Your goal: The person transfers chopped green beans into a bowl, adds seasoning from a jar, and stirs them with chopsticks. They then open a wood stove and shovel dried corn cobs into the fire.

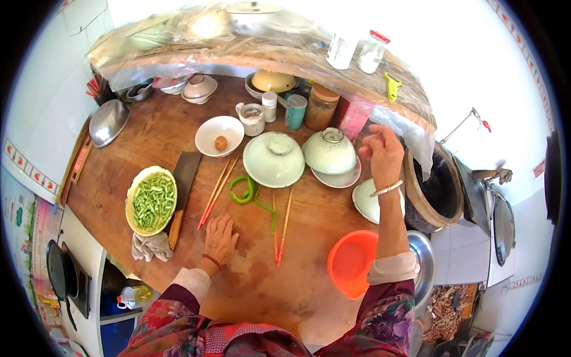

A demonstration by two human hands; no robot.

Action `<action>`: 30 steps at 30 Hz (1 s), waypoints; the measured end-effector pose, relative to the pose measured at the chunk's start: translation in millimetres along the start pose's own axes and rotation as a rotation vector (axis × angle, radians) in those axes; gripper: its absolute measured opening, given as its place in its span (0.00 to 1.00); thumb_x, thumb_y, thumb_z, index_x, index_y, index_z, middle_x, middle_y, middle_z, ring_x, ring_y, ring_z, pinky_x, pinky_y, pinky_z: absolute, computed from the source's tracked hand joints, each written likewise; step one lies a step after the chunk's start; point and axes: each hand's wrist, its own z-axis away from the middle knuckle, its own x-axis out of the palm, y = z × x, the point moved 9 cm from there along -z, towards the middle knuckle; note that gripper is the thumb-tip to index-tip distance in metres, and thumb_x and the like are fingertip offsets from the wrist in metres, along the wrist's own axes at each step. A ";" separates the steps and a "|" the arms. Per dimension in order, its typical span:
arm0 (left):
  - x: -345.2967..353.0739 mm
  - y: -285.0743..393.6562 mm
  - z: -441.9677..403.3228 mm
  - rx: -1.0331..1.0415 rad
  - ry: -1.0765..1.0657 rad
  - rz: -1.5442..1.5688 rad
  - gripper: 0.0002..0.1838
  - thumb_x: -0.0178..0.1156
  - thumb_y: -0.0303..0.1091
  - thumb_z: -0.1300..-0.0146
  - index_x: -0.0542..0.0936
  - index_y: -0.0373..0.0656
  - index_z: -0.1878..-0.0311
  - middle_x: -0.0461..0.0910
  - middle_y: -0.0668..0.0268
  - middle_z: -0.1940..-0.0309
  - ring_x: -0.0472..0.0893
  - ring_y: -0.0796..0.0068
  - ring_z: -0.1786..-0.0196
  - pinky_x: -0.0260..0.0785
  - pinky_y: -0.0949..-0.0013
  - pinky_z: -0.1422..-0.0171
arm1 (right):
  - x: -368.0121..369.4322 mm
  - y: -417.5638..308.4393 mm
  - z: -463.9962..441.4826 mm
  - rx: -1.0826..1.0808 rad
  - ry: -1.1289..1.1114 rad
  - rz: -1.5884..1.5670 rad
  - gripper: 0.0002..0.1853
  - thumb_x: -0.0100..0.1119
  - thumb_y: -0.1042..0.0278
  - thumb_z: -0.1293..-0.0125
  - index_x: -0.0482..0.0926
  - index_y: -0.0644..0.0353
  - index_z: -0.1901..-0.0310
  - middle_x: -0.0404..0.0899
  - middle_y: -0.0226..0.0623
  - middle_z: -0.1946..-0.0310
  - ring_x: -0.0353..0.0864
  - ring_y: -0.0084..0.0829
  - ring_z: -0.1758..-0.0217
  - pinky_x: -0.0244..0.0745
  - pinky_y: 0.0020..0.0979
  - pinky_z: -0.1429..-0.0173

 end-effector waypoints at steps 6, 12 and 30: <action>0.1 -0.8 -4.9 -0.022 -0.048 0.012 0.25 0.60 0.34 0.44 0.70 0.34 0.44 0.67 0.54 0.41 0.63 0.52 0.36 0.51 0.49 0.29 | -17.3 16.6 -90.9 -0.209 0.243 0.182 0.17 0.55 0.79 0.44 0.74 0.67 0.51 0.82 0.48 0.63 0.83 0.37 0.62 0.77 0.34 0.58; 1.4 -4.6 -7.2 -0.036 -0.086 0.042 0.25 0.61 0.32 0.45 0.71 0.34 0.44 0.67 0.54 0.41 0.63 0.52 0.37 0.50 0.47 0.29 | 11.0 17.7 -168.2 -0.181 0.285 0.158 0.42 0.64 0.72 0.50 0.54 0.71 0.33 0.65 0.61 0.39 0.69 0.47 0.36 0.65 0.38 0.34; 4.9 -7.5 -11.4 -0.067 -0.137 0.082 0.26 0.62 0.30 0.49 0.71 0.34 0.45 0.66 0.55 0.42 0.63 0.50 0.37 0.51 0.45 0.30 | 26.1 47.1 -219.1 -0.404 0.582 0.412 0.50 0.74 0.60 0.63 0.59 0.77 0.39 0.69 0.56 0.45 0.71 0.50 0.42 0.65 0.39 0.36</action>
